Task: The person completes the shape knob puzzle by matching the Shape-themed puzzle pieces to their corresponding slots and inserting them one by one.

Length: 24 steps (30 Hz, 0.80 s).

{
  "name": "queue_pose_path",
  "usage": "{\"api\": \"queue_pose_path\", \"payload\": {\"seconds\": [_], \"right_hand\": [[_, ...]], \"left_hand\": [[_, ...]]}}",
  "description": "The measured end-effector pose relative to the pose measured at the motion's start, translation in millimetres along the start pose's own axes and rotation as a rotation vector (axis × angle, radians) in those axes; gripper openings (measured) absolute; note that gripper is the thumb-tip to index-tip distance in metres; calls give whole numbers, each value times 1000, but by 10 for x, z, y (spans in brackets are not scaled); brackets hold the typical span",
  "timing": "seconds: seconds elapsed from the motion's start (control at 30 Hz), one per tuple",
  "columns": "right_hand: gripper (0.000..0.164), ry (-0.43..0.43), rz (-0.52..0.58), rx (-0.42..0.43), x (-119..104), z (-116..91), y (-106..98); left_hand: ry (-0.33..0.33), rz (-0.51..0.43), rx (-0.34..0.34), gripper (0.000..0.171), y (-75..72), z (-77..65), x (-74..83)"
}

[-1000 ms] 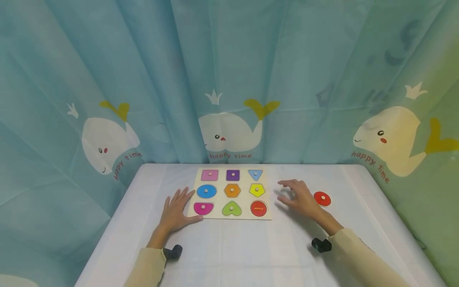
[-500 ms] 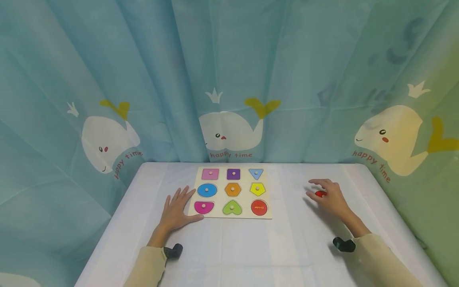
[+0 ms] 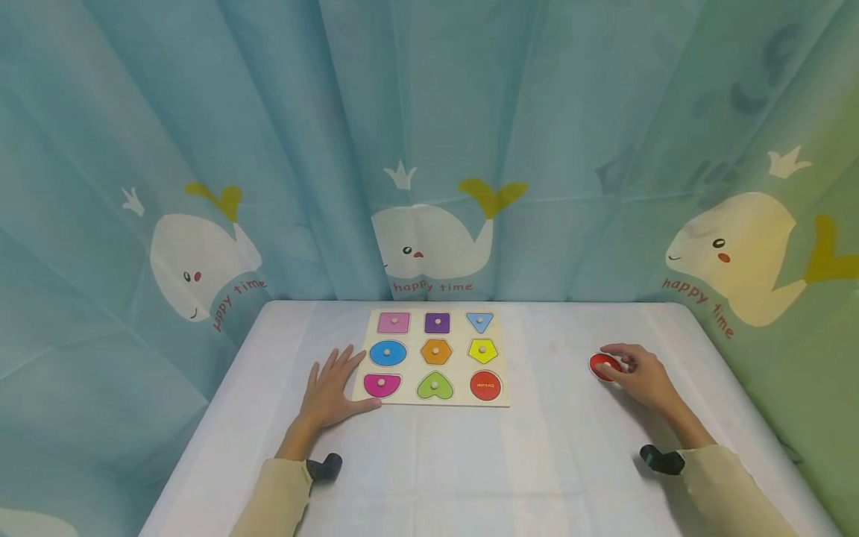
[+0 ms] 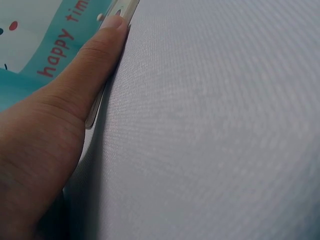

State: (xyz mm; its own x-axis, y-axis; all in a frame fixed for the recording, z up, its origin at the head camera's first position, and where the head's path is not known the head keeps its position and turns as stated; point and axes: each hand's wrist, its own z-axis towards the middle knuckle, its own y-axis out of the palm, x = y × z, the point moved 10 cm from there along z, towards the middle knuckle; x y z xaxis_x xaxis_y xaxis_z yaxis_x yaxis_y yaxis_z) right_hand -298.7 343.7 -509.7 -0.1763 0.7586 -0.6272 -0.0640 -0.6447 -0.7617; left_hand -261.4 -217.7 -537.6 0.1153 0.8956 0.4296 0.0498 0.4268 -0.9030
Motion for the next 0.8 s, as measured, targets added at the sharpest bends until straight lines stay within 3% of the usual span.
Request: {"api": "queue_pose_path", "payload": {"seconds": [0.13,0.4,0.8], "right_hand": [[40,43,5,-36,67,-22,19],[31,31,17,-49,104,-21,13],[20,36,34,-14,142,-35,-9]], "left_hand": [[-3,0,-1,107,-7,4,-1],[-7,9,-14,107,19,17,-26],[9,9,12,106,27,9,-20]]}}
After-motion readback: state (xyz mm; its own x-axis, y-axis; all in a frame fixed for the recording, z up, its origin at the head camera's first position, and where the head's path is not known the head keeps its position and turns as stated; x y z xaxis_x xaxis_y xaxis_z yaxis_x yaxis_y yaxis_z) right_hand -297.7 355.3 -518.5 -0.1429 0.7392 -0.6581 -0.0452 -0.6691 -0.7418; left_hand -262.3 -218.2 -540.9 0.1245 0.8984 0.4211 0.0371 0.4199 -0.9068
